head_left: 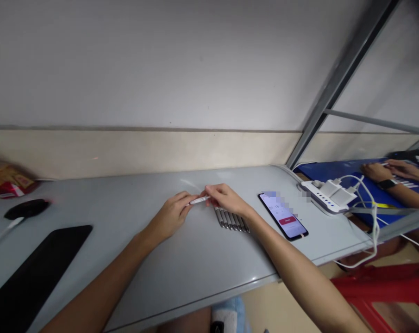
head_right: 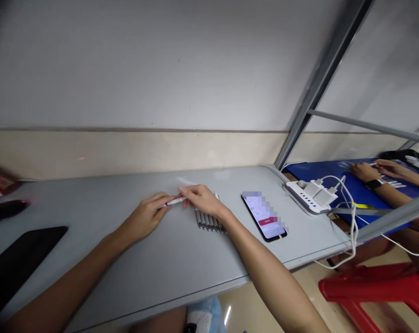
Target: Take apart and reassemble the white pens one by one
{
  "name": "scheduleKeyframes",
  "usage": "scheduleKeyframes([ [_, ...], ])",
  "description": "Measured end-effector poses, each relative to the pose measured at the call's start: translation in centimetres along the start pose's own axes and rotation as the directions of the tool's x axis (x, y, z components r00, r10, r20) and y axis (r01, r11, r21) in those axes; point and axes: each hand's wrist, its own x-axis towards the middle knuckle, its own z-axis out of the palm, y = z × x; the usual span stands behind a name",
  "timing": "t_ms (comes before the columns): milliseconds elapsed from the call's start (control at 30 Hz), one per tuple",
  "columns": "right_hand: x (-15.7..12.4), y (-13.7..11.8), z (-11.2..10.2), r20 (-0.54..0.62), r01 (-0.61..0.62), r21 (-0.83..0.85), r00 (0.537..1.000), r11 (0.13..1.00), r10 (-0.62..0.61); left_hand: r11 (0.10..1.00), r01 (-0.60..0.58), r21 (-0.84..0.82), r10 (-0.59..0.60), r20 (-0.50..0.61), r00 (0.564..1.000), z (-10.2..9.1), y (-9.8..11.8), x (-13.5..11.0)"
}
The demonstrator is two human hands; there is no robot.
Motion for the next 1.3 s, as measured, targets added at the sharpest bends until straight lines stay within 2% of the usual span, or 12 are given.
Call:
scheduleKeyframes([
  [100,0.0,-0.1,-0.1,-0.043,0.051,-0.123,0.997,0.991,-0.057,1.000,0.011,-0.001,-0.012,-0.027,1.000,-0.2,-0.3,0.0],
  [167,0.0,0.0,-0.2,-0.106,0.006,-0.172,0.994,0.985,-0.025,0.999,0.043,0.032,-0.042,-0.043,0.998,-0.4,-0.6,0.0],
  [267,0.0,0.5,-0.7,-0.138,-0.088,-0.087,0.987,0.992,0.076,0.995,0.040,0.087,-0.035,-0.060,0.998,-0.7,-1.0,0.0],
  [433,-0.1,1.0,-1.2,0.098,-0.327,0.207,0.945,0.922,0.313,0.984,-0.013,0.178,0.023,-0.057,0.998,-0.5,-0.9,0.0],
  [533,-0.1,0.9,-1.3,0.158,-0.376,0.317,0.926,0.871,0.343,0.975,-0.036,0.217,0.045,-0.036,0.998,-0.4,-0.8,0.1],
  [667,-0.3,0.5,-1.3,0.150,-0.306,0.267,0.950,0.914,0.274,0.962,-0.014,0.272,0.029,-0.053,0.998,-0.4,-0.8,0.2],
  [767,-0.3,0.1,-1.1,0.020,-0.073,0.041,0.997,0.996,0.072,0.972,0.079,0.223,-0.059,-0.096,0.994,-0.4,-0.9,0.1],
  [867,-0.3,0.0,-0.8,-0.097,0.108,-0.119,0.988,0.987,-0.120,0.987,0.139,0.085,-0.134,-0.063,0.989,-0.2,-1.3,-0.1],
  [933,-0.3,0.3,-0.8,-0.135,0.105,-0.119,0.984,0.987,-0.121,0.988,0.149,0.046,-0.148,-0.037,0.988,-0.1,-1.5,-0.1],
  [1067,-0.3,0.9,-0.9,-0.079,-0.046,-0.115,0.996,0.992,0.037,0.986,0.142,0.082,-0.139,-0.032,0.990,0.1,-1.6,-0.1],
  [1233,-0.2,1.3,-1.0,-0.155,0.057,-0.099,0.985,0.993,-0.073,0.989,0.124,0.080,-0.123,-0.023,0.992,0.0,-1.3,-0.1],
  [1300,-0.1,1.5,-1.1,-0.137,-0.009,-0.081,0.991,0.997,-0.002,0.991,0.117,0.068,-0.116,-0.021,0.993,0.0,-1.3,-0.1],
])
